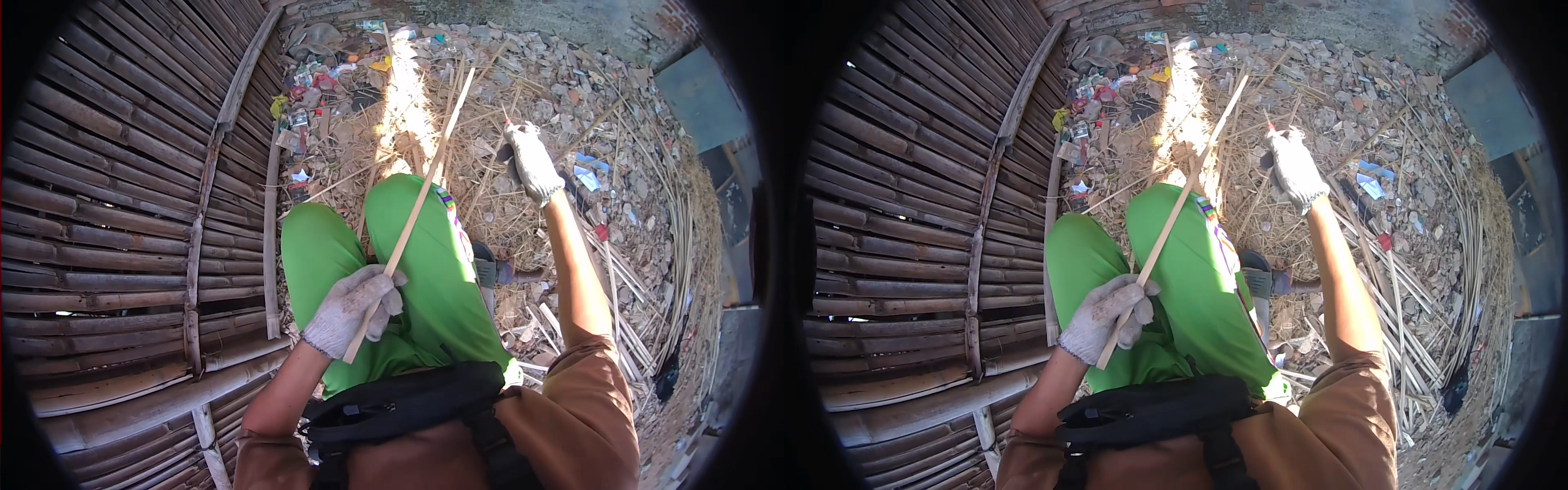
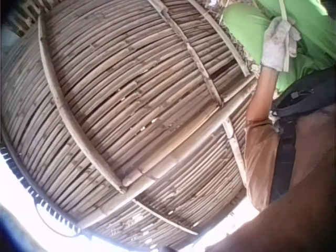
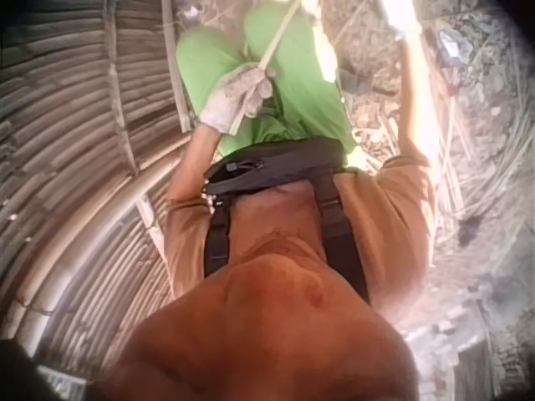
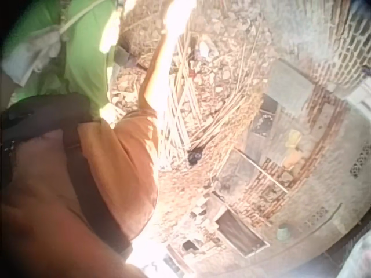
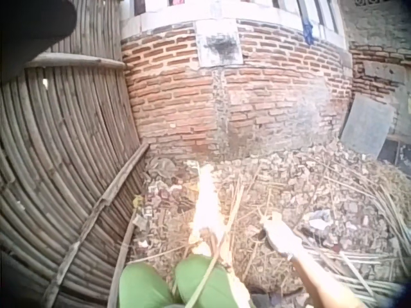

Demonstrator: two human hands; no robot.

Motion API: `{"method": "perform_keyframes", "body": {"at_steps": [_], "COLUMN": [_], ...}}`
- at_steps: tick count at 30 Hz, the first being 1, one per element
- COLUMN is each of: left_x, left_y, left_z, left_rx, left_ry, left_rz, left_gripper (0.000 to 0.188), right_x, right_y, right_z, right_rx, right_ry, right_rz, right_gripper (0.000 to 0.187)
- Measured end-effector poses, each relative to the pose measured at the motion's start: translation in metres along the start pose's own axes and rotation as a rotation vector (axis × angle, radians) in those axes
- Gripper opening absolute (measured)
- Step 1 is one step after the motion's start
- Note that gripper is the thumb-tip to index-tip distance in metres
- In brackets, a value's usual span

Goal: The person shapes a thin strip of bamboo by shaving down the surface using a small red-handled blade. They hold the bamboo strip with one gloved hand and carefully scrape the wood with the blade, rotating the strip to even out the surface.

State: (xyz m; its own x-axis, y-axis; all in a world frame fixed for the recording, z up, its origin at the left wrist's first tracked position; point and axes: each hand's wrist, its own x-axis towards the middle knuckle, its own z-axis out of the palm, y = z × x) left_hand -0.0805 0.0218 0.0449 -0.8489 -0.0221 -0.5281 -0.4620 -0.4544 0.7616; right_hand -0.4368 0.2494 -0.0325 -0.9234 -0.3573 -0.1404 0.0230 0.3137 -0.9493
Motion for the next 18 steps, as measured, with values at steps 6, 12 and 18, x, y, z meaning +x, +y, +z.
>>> {"method": "perform_keyframes", "body": {"at_steps": [6, 12, 18], "left_x": [0.058, 0.036, 0.011], "left_y": [-0.017, -0.01, -0.021], "left_z": [0.029, 0.026, 0.008], "left_rx": [0.047, -0.025, -0.152], "left_ry": [0.064, 0.092, 0.045], "left_rz": [0.119, 0.096, 0.015], "left_gripper": [0.032, 0.033, 0.033], "right_x": [-0.132, -0.145, -0.139], "right_y": [-0.039, -0.05, -0.049], "right_z": [0.05, 0.081, 0.092], "right_rx": [-0.355, -0.802, -0.883], "right_ry": [-0.288, -0.392, -0.435], "right_rz": [-0.412, -0.353, -0.53], "right_gripper": [0.029, 0.055, 0.058]}}
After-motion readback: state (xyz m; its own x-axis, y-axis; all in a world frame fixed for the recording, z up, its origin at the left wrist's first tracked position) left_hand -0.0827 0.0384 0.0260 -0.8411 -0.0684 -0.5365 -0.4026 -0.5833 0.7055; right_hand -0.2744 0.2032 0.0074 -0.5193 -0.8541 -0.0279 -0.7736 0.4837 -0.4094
